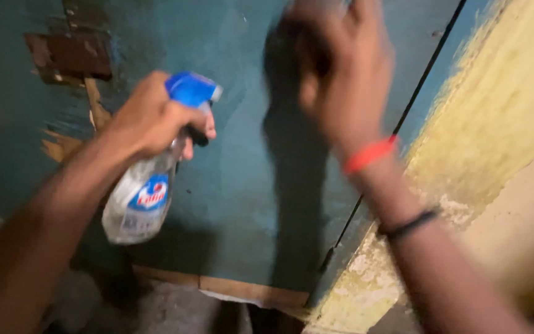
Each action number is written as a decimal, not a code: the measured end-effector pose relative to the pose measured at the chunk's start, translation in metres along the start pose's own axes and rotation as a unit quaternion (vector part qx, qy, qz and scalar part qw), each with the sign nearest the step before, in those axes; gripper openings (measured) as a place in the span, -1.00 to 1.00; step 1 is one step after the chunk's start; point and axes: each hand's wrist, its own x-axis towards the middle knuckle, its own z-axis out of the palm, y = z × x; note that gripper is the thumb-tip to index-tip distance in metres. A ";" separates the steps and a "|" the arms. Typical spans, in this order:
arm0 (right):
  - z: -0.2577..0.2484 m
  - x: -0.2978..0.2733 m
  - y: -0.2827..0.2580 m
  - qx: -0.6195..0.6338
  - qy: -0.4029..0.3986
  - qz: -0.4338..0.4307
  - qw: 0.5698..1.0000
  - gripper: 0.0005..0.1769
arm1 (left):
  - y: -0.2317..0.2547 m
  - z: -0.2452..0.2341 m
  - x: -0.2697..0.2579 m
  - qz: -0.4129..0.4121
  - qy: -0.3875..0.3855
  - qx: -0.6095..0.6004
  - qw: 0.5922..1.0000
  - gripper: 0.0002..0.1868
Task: The person sprays a cleaning solution onto a green metal door and wipes the surface with a dark cloth. They repeatedly spray and wipe different sections of the door, including the edges, the latch area, and around the handles.
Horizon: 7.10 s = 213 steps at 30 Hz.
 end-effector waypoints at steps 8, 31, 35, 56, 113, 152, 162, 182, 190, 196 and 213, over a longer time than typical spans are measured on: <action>0.025 0.007 -0.057 -0.106 -0.155 -0.035 0.982 -0.32 | -0.021 0.001 -0.029 -0.089 0.023 -0.100 0.991 -0.83; 0.042 0.008 -0.053 -0.125 -0.017 0.050 0.991 -0.44 | -0.062 0.004 -0.057 -0.121 0.042 -0.094 0.987 -0.81; 0.055 -0.028 -0.065 -0.081 -0.064 0.062 0.993 -0.49 | -0.060 0.003 -0.066 -0.089 0.034 -0.033 0.995 -0.82; 0.063 -0.096 -0.099 0.021 -0.186 0.198 0.962 -0.37 | -0.136 0.046 -0.087 -0.089 0.097 0.041 0.990 -0.84; 0.116 -0.088 -0.076 -0.086 -0.091 0.211 0.970 -0.62 | -0.117 0.027 -0.061 -0.108 0.096 -0.099 0.985 -0.83; -0.009 0.029 -0.034 -0.140 -0.050 0.110 0.983 -0.58 | 0.032 -0.030 -0.016 0.025 0.045 -0.089 0.995 -0.80; -0.020 -0.014 -0.048 -0.029 -0.264 -0.008 0.964 -0.55 | 0.143 -0.063 0.040 0.087 -0.027 -0.222 0.971 -0.76; -0.097 0.201 0.017 -0.089 -0.270 -0.212 0.935 -0.52 | 0.329 -0.113 0.139 0.130 0.055 0.059 0.988 -0.82; -0.122 0.374 0.076 -0.250 -0.022 -0.122 0.960 -0.69 | 0.386 -0.113 0.181 0.127 0.055 0.071 0.988 -0.84; -0.070 0.291 0.077 -0.193 -0.282 -0.231 0.911 -0.82 | 0.414 -0.124 0.186 0.151 0.064 0.054 0.985 -0.86; -0.070 0.362 0.048 -0.165 -0.279 -0.374 0.869 -0.61 | 0.441 -0.130 0.216 0.183 0.069 0.084 0.977 -0.83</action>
